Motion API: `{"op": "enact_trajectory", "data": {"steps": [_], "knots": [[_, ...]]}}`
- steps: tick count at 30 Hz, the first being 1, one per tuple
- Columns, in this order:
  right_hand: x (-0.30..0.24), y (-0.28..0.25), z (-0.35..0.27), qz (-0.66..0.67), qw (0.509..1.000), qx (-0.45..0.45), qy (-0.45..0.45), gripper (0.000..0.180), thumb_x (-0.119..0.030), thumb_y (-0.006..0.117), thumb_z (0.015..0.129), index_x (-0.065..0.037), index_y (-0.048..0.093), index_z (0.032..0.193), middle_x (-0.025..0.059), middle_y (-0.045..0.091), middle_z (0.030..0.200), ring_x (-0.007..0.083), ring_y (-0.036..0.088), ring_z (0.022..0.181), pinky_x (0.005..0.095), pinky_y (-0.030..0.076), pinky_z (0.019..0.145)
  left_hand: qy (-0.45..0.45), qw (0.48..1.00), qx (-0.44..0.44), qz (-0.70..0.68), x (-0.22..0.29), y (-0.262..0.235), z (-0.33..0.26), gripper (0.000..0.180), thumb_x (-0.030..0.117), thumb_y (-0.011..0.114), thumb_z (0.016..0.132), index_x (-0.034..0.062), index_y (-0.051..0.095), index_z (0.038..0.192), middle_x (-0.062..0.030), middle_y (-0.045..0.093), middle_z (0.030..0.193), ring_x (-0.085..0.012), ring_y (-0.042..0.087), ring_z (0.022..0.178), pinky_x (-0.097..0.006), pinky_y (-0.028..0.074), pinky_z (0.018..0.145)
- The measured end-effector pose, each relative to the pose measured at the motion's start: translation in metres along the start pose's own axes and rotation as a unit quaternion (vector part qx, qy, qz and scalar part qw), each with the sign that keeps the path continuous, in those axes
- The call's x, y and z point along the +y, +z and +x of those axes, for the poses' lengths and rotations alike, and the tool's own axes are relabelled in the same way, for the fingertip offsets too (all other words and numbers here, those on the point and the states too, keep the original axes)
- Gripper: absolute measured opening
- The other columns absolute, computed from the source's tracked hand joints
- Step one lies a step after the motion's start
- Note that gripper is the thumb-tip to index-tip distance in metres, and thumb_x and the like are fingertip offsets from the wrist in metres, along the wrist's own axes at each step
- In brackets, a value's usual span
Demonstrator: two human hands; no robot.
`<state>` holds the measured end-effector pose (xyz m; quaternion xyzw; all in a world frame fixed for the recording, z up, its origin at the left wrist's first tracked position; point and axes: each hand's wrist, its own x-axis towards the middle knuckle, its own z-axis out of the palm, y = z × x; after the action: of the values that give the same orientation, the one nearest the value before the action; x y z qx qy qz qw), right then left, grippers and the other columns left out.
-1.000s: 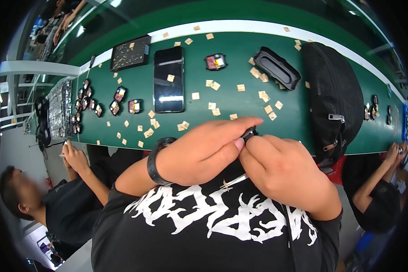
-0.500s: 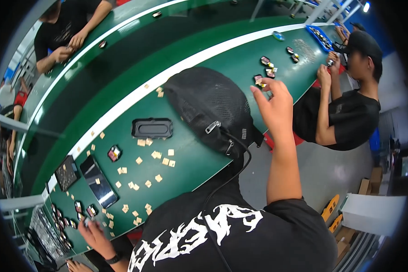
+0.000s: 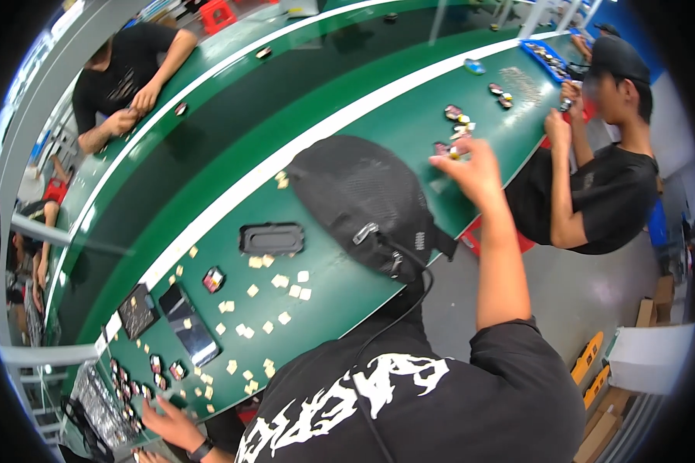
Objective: The person is seen assembling small electronic components at a workbench, involving placing pieces and using a small screwdriver.
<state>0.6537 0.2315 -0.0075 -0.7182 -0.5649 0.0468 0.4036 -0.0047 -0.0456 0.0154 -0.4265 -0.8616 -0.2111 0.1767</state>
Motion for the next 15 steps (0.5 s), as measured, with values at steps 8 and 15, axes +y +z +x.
{"op": "enact_trajectory", "data": {"steps": [8,15], "knots": [[-0.229,-0.01,-0.093,0.232,0.882,-0.266,-0.311,0.06,-0.021,0.096,0.057,-0.003,0.065,0.105,0.0071,0.058,0.1,0.0166,0.06,0.081,0.0275,0.05,0.066,-0.003,0.584,-0.497,-0.642,0.207,-0.017,-0.007,0.071,0.023,0.068,0.09,-0.001,0.039,0.15,-0.0161,0.062,0.129,-0.0159,0.064,0.092,-0.026,0.053,0.076],[-0.256,0.024,-0.143,0.286,0.841,-0.432,-0.154,0.051,-0.016,0.092,0.069,-0.004,0.065,0.11,0.0034,0.056,0.099,0.0075,0.052,0.07,0.0241,0.042,0.056,-0.087,0.533,-0.534,-0.651,0.216,-0.003,-0.009,0.046,0.006,0.066,0.097,0.0002,0.053,0.141,-0.0034,0.065,0.098,-0.0082,0.064,0.08,-0.021,0.052,0.066]]}}
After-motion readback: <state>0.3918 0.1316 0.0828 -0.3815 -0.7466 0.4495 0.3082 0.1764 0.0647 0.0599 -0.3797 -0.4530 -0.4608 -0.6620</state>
